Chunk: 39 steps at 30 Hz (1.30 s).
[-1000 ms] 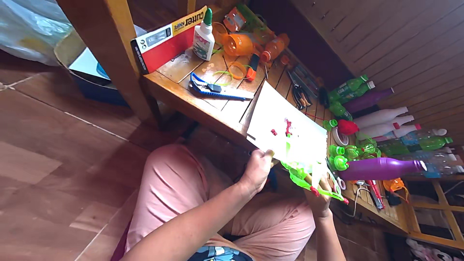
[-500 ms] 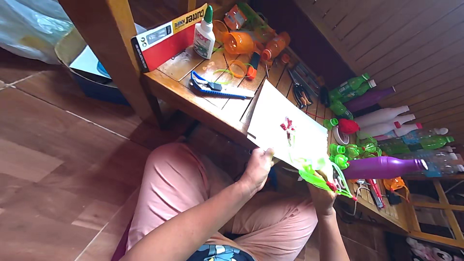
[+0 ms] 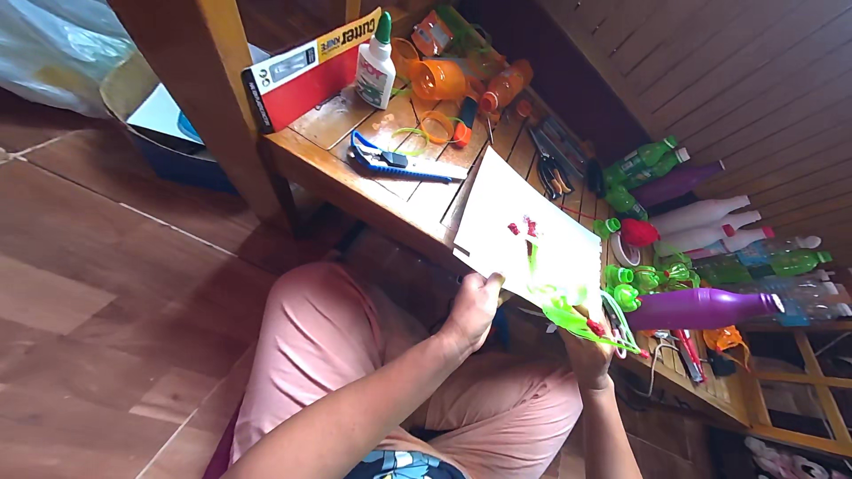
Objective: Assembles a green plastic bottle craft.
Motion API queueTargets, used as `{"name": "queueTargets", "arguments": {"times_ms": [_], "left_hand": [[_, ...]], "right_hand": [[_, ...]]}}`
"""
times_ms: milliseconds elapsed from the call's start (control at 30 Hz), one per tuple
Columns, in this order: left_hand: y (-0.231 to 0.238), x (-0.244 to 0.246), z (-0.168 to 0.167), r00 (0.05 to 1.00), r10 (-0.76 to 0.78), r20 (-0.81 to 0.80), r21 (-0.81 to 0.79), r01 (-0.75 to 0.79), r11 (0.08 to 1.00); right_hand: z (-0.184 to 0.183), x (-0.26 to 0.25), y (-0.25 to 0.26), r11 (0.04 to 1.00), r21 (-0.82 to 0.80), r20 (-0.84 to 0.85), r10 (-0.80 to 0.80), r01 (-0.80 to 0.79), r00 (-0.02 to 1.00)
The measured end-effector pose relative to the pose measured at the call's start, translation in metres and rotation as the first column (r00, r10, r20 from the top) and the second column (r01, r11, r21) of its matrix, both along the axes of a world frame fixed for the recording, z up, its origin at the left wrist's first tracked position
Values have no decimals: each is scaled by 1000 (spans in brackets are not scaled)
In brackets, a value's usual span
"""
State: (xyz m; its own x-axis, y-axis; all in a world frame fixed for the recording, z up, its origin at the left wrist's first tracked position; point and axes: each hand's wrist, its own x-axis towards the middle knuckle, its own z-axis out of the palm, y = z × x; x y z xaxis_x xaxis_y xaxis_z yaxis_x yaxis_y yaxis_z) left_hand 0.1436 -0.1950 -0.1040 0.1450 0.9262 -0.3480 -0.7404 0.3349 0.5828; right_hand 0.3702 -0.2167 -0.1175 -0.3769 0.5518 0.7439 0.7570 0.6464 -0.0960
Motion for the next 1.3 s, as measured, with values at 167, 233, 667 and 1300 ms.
{"name": "queueTargets", "arguments": {"times_ms": [167,233,667,1300], "left_hand": [[0,0,0,1000,7,4,-7,-7,1000],[0,0,-1,1000,5,-3,-4,-5,1000],[-1,0,-1,1000,-5,-12,24,6,1000],[1,1,0,1000,20,12,23,-21,1000]], "right_hand": [[1,-1,4,999,5,24,33,-33,999],[2,-2,2,1000,-1,24,28,-28,999],[4,2,-15,1000,6,22,15,-15,1000],[34,3,-14,966,-258,-532,-121,-25,838]]}}
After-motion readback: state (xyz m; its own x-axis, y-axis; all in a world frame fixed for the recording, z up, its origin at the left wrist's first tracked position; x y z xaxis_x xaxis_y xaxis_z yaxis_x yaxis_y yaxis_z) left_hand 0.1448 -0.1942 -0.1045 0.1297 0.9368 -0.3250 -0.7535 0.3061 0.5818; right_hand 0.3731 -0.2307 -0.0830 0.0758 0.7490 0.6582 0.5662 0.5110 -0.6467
